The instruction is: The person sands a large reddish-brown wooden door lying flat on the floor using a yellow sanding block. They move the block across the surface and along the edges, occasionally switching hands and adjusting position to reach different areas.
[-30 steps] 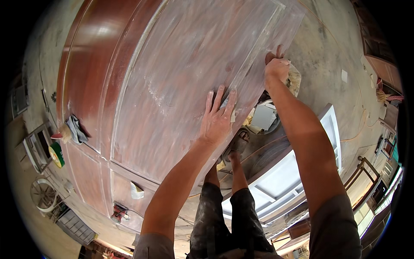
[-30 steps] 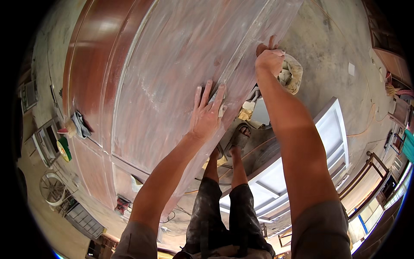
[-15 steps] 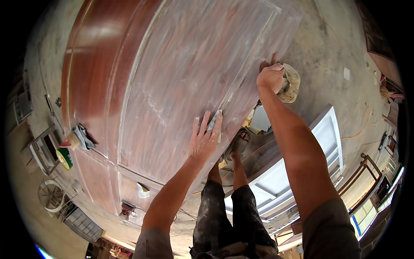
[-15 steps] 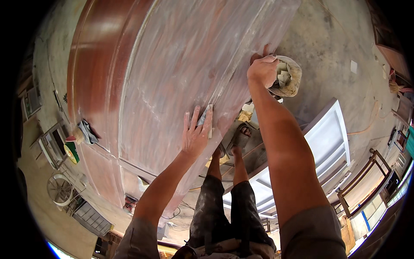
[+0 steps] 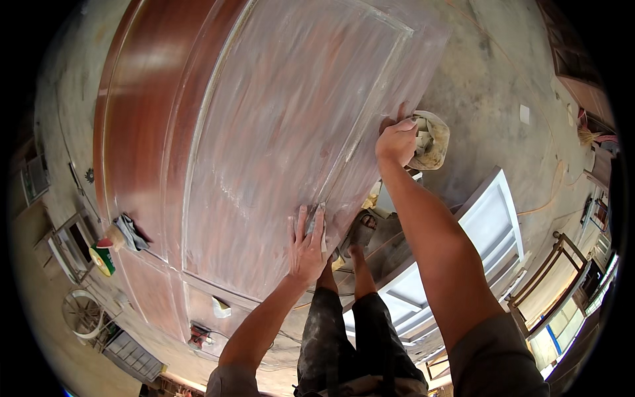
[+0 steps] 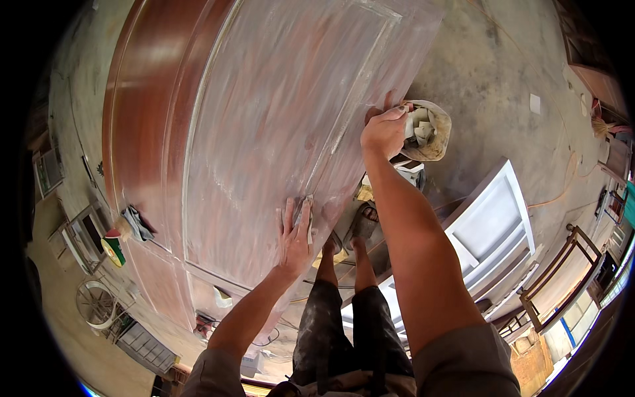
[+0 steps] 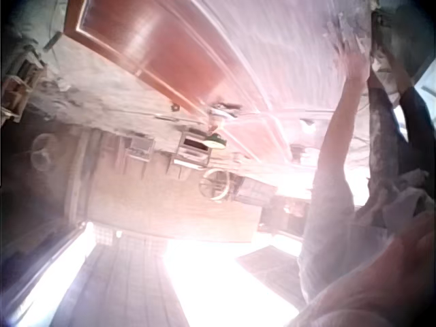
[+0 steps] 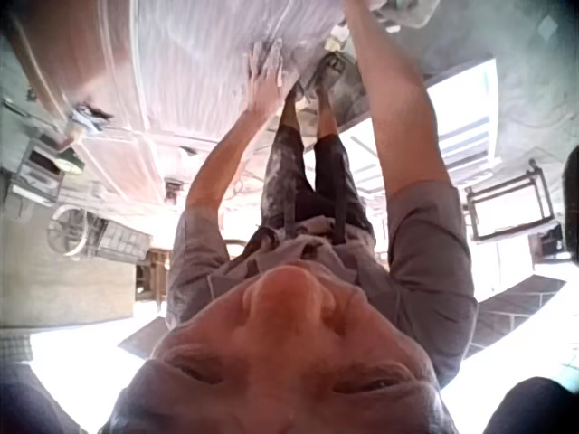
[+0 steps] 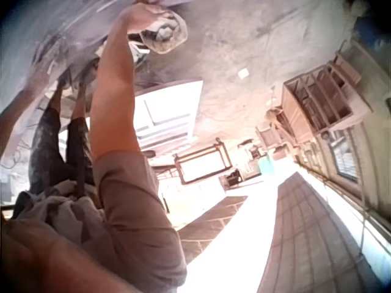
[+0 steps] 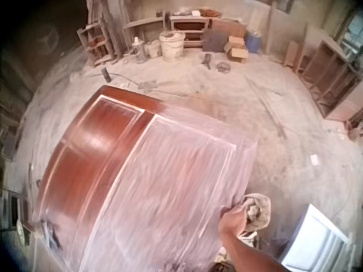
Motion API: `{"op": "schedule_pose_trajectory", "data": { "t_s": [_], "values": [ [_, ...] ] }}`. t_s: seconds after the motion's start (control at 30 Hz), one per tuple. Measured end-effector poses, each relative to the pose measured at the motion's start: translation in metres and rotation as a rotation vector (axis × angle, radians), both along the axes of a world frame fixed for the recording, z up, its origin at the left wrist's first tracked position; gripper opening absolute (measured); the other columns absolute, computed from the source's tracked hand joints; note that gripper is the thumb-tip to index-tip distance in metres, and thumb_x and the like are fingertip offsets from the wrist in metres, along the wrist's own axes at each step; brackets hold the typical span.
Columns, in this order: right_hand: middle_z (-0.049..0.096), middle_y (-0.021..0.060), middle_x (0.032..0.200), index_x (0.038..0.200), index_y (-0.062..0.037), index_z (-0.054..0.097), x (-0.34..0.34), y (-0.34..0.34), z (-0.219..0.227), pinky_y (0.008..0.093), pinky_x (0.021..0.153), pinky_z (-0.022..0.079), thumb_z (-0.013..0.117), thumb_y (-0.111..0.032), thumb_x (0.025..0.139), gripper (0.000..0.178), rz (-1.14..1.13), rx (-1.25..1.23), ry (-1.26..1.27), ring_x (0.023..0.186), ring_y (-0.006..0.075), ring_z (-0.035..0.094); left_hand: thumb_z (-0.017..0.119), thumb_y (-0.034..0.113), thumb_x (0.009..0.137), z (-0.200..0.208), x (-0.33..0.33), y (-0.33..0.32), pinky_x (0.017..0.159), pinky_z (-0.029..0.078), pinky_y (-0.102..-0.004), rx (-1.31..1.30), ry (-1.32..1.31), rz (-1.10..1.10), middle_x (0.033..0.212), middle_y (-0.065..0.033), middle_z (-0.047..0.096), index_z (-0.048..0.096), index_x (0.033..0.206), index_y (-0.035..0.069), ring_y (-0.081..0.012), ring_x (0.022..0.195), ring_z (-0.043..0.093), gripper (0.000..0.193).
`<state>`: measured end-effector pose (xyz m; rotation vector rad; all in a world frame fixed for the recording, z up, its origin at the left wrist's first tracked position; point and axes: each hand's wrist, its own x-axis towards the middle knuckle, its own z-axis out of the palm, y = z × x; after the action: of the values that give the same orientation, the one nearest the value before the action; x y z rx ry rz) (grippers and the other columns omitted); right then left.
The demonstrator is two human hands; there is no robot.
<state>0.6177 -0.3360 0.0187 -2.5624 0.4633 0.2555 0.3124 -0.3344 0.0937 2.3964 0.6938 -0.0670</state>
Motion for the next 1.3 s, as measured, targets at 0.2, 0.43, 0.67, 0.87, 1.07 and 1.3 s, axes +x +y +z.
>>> {"op": "schedule_pose_trajectory", "data": {
  "t_s": [0.2, 0.43, 0.67, 0.87, 1.07, 1.3],
  "values": [
    [0.070, 0.0274, 0.124, 0.132, -0.0010, 0.059, -0.005, 0.016, 0.008, 0.0611, 0.096, 0.049, 0.023, -0.040, 0.110, 0.057, 0.006, 0.034, -0.019, 0.111, 0.0533, 0.064, 0.063, 0.009, 0.097, -0.021, 0.117, 0.059, 0.126, 0.017, -0.0665, -0.031, 0.015, -0.210, 0.152, -0.0136, 0.058, 0.033, 0.163, 0.002, -0.0392, 0.159, 0.025, 0.073],
    [0.068, 0.0266, 0.125, 0.126, -0.0018, 0.060, -0.011, 0.006, 0.012, 0.0610, 0.094, 0.048, 0.022, -0.042, 0.110, 0.057, 0.000, 0.073, -0.042, 0.113, 0.0521, 0.063, 0.068, 0.007, 0.088, -0.025, 0.078, 0.045, 0.127, 0.019, -0.0638, 0.020, -0.108, -0.196, 0.125, -0.0163, 0.073, 0.035, 0.162, 0.002, -0.0368, 0.157, 0.029, 0.081],
    [0.068, 0.0266, 0.125, 0.126, -0.0021, 0.060, -0.008, 0.012, 0.015, 0.0602, 0.095, 0.049, 0.023, -0.041, 0.110, 0.056, 0.011, 0.051, 0.097, 0.114, 0.0515, 0.062, 0.063, 0.011, 0.095, -0.025, 0.222, 0.100, 0.126, 0.019, -0.0662, 0.091, -0.090, -0.285, 0.130, -0.0157, 0.071, 0.036, 0.162, 0.003, -0.0391, 0.158, 0.028, 0.073],
    [0.069, 0.0247, 0.124, 0.125, -0.0034, 0.062, -0.006, -0.001, 0.002, 0.0585, 0.094, 0.050, 0.025, -0.039, 0.110, 0.053, -0.025, 0.063, 0.006, 0.114, 0.0496, 0.063, 0.063, 0.009, 0.095, -0.040, 0.166, 0.074, 0.126, 0.018, -0.0647, 0.196, -0.131, -0.303, 0.128, -0.0137, 0.072, 0.034, 0.163, 0.003, -0.0379, 0.156, 0.031, 0.074],
    [0.070, 0.0236, 0.118, 0.121, -0.0040, 0.063, -0.010, 0.009, 0.008, 0.0573, 0.092, 0.049, 0.025, -0.040, 0.111, 0.053, 0.002, 0.110, 0.145, 0.111, 0.0480, 0.063, 0.058, 0.014, 0.097, -0.031, 0.313, 0.113, 0.129, 0.010, -0.0616, 0.261, -0.058, -0.311, 0.125, -0.0142, 0.074, 0.029, 0.164, -0.001, -0.0378, 0.158, 0.025, 0.074],
    [0.068, 0.0230, 0.115, 0.113, -0.0031, 0.061, -0.006, 0.000, 0.005, 0.0575, 0.090, 0.049, 0.025, -0.040, 0.111, 0.052, 0.030, 0.108, 0.050, 0.107, 0.0486, 0.063, 0.054, 0.017, 0.101, -0.037, 0.351, 0.096, 0.129, 0.010, -0.0603, 0.359, -0.040, -0.263, 0.124, -0.0148, 0.075, 0.032, 0.161, -0.005, -0.0361, 0.159, 0.024, 0.068]
  ]
}}
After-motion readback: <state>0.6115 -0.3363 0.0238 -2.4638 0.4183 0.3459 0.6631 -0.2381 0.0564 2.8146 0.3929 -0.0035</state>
